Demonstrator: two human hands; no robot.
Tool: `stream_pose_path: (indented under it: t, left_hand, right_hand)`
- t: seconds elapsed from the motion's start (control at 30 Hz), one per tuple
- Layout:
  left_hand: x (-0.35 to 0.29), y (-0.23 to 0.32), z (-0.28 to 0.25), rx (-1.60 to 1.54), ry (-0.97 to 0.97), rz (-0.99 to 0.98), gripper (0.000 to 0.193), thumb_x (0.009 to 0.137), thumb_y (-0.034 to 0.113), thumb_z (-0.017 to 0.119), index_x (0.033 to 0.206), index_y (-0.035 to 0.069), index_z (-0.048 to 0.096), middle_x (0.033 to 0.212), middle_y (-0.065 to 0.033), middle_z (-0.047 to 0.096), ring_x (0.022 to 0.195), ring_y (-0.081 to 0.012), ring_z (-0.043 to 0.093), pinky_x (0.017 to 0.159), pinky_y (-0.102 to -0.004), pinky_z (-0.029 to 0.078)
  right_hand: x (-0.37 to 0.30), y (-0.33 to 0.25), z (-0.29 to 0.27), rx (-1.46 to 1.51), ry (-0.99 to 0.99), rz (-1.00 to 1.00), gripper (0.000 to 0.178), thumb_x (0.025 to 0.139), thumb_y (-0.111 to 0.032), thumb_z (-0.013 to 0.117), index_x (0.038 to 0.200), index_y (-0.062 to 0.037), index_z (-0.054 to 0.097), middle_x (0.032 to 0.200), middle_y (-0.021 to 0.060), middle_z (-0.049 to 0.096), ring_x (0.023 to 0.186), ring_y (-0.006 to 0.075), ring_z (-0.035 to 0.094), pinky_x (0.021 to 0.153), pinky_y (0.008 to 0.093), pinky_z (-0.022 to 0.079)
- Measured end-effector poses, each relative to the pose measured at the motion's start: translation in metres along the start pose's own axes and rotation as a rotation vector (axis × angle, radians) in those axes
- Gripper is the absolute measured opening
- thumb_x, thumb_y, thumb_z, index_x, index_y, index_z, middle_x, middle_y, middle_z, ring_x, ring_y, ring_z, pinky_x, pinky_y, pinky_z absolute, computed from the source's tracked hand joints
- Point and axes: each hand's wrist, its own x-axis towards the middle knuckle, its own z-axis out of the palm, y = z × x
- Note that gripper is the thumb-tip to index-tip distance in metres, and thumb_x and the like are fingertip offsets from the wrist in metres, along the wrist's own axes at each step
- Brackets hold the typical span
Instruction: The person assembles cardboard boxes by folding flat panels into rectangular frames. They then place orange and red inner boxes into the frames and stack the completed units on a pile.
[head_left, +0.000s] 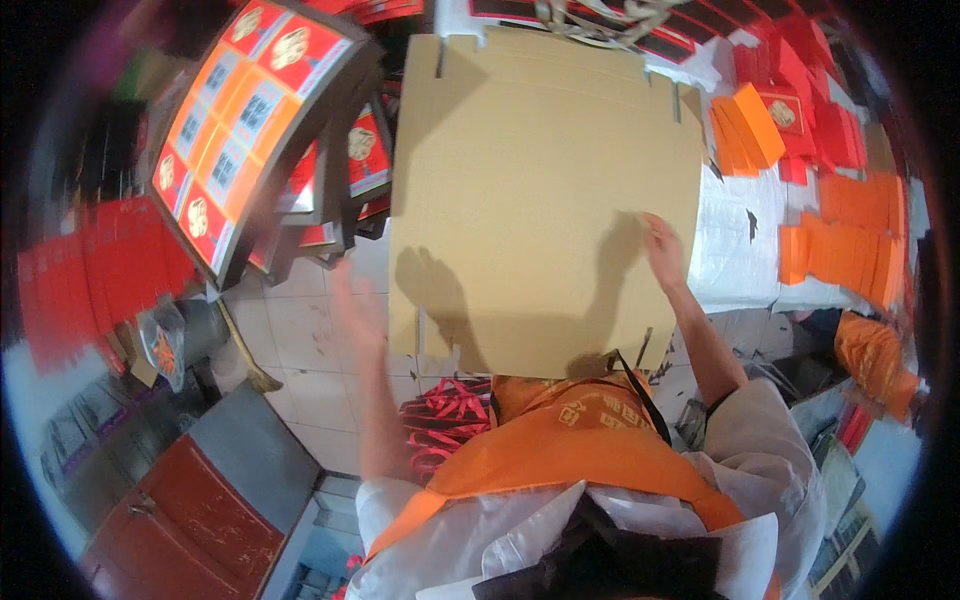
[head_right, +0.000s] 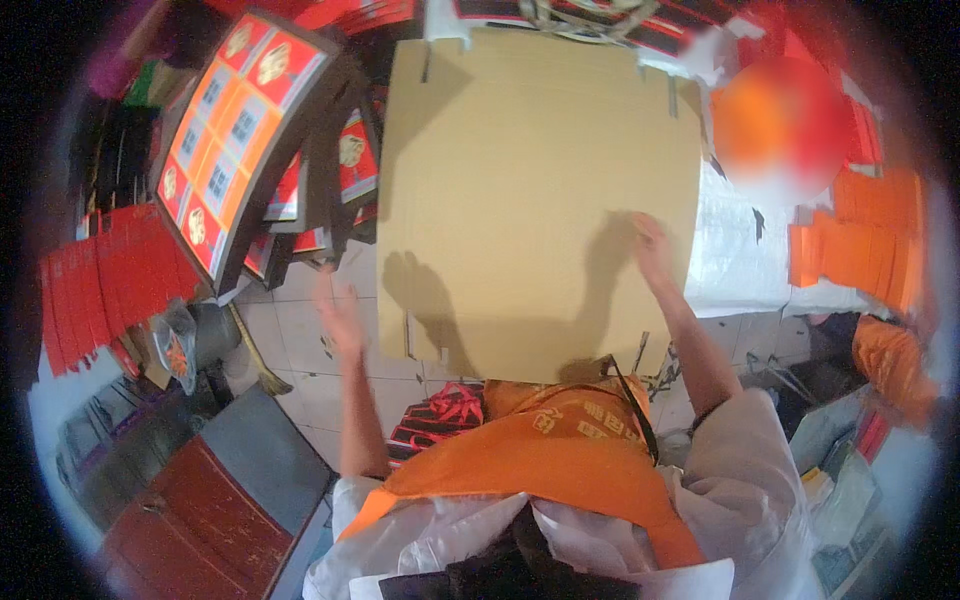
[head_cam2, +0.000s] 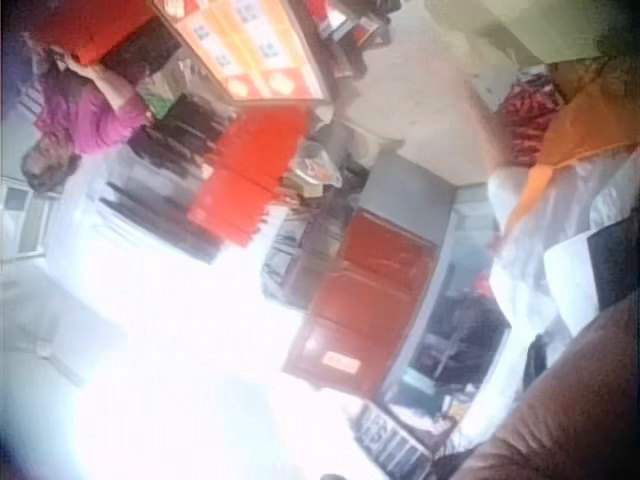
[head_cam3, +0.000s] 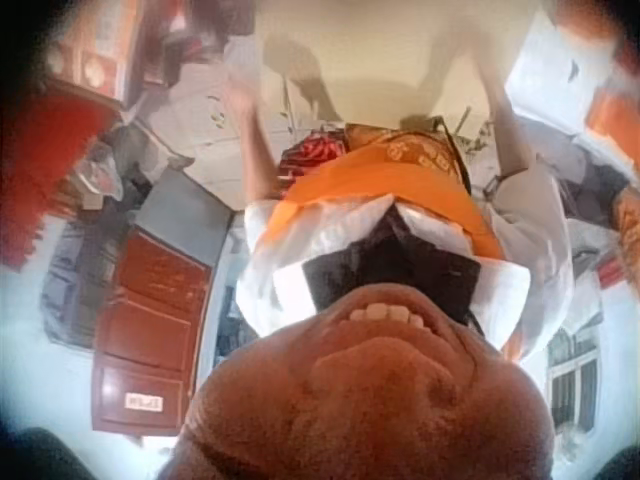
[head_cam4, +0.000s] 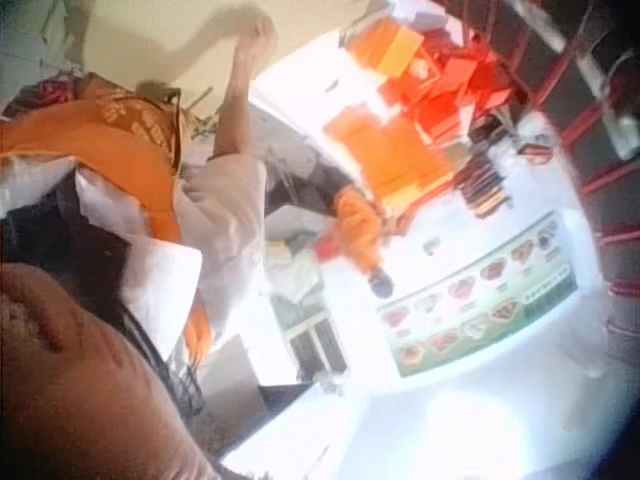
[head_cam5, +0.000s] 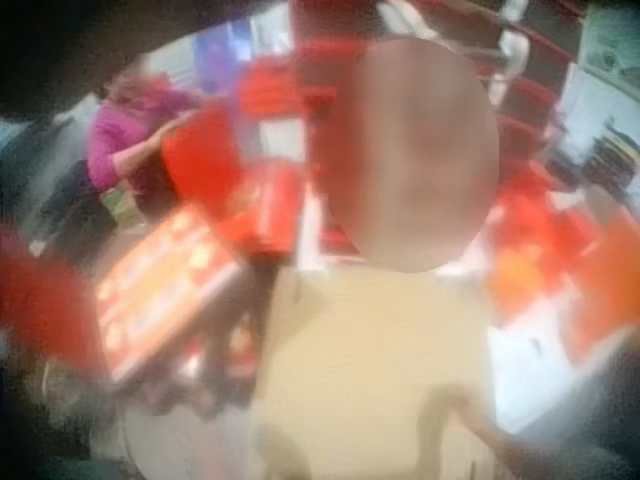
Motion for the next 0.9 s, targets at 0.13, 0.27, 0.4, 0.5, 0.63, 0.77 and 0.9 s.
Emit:
stream_pose_path:
  t: [0.13, 0.27, 0.4, 0.5, 0.63, 0.77, 0.9]
  left_hand:
    - [-0.017, -0.034, 0.11, 0.467, 0.055, -0.088, 0.062, 0.08, 0.04, 0.059, 0.122, -0.003, 0.044, 0.124, -0.0249, 0.045, 0.119, -0.033, 0.041, 0.098, -0.0398, 0.033]
    - [0.029, -0.029, 0.124, 0.188, -0.126, -0.64, 0.065, 0.078, 0.045, 0.059, 0.118, -0.005, 0.046, 0.112, -0.025, 0.053, 0.107, -0.0347, 0.051, 0.088, -0.0398, 0.042]
    - [-0.014, 0.025, 0.122, 0.175, -0.203, -0.568, 0.057, 0.079, 0.05, 0.055, 0.095, -0.005, 0.053, 0.095, -0.0194, 0.059, 0.087, -0.0288, 0.057, 0.075, -0.0382, 0.043]
    - [-0.063, 0.032, 0.127, 0.061, -0.195, -0.51, 0.065, 0.08, 0.047, 0.055, 0.121, -0.003, 0.044, 0.111, -0.0192, 0.055, 0.1, -0.0289, 0.054, 0.085, -0.0369, 0.041]
    - [-0.083, 0.063, 0.139, -0.104, -0.024, -0.421, 0.055, 0.083, 0.035, 0.055, 0.121, -0.003, 0.043, 0.11, -0.0183, 0.055, 0.099, -0.0276, 0.054, 0.085, -0.0366, 0.042]
    - [-0.082, 0.051, 0.114, -0.2, -0.145, -0.481, 0.038, 0.086, 0.023, 0.054, 0.114, -0.001, 0.047, 0.102, -0.0095, 0.057, 0.091, -0.0167, 0.054, 0.078, -0.0292, 0.043]
    - [-0.067, 0.097, 0.071, -0.625, -0.401, -0.367, 0.025, 0.087, 0.016, 0.051, 0.108, 0.003, 0.05, 0.097, -0.0014, 0.056, 0.084, -0.0073, 0.05, 0.072, -0.022, 0.041]
  right_hand:
    - [-0.031, 0.11, -0.094, -0.449, 0.46, 0.097, 0.042, 0.088, -0.019, 0.05, 0.125, 0.0006, 0.043, 0.122, 0.0179, 0.048, 0.112, 0.0274, 0.047, 0.093, 0.035, 0.039]
    - [-0.024, 0.138, -0.085, -0.02, 0.266, 0.181, 0.053, 0.085, -0.023, 0.053, 0.129, 0.0026, 0.036, 0.129, 0.0237, 0.04, 0.119, 0.0341, 0.04, 0.099, 0.039, 0.033]
    - [-0.025, 0.103, -0.06, -0.314, 0.366, 0.091, 0.064, 0.083, -0.026, 0.055, 0.132, 0.0055, 0.029, 0.131, 0.0249, 0.036, 0.121, 0.0354, 0.037, 0.1, 0.0386, 0.031]
    - [-0.006, 0.12, -0.095, -0.03, 0.292, 0.086, 0.07, 0.082, -0.025, 0.055, 0.134, 0.0061, 0.022, 0.132, 0.0256, 0.036, 0.123, 0.0358, 0.035, 0.102, 0.0382, 0.029]
    - [-0.002, 0.121, -0.121, 0.114, 0.186, 0.156, 0.068, 0.084, -0.024, 0.053, 0.136, 0.0043, 0.02, 0.133, 0.0238, 0.035, 0.125, 0.0326, 0.032, 0.103, 0.0365, 0.027]
    - [-0.007, 0.098, -0.134, 0.195, 0.149, 0.196, 0.057, 0.085, -0.021, 0.052, 0.132, 0.0024, 0.03, 0.128, 0.0182, 0.041, 0.113, 0.0256, 0.044, 0.095, 0.0339, 0.036]
    - [-0.008, 0.084, -0.172, 0.28, -0.127, 0.221, 0.049, 0.084, -0.016, 0.051, 0.129, -0.0019, 0.036, 0.121, 0.0105, 0.047, 0.099, 0.0181, 0.051, 0.086, 0.0309, 0.041]
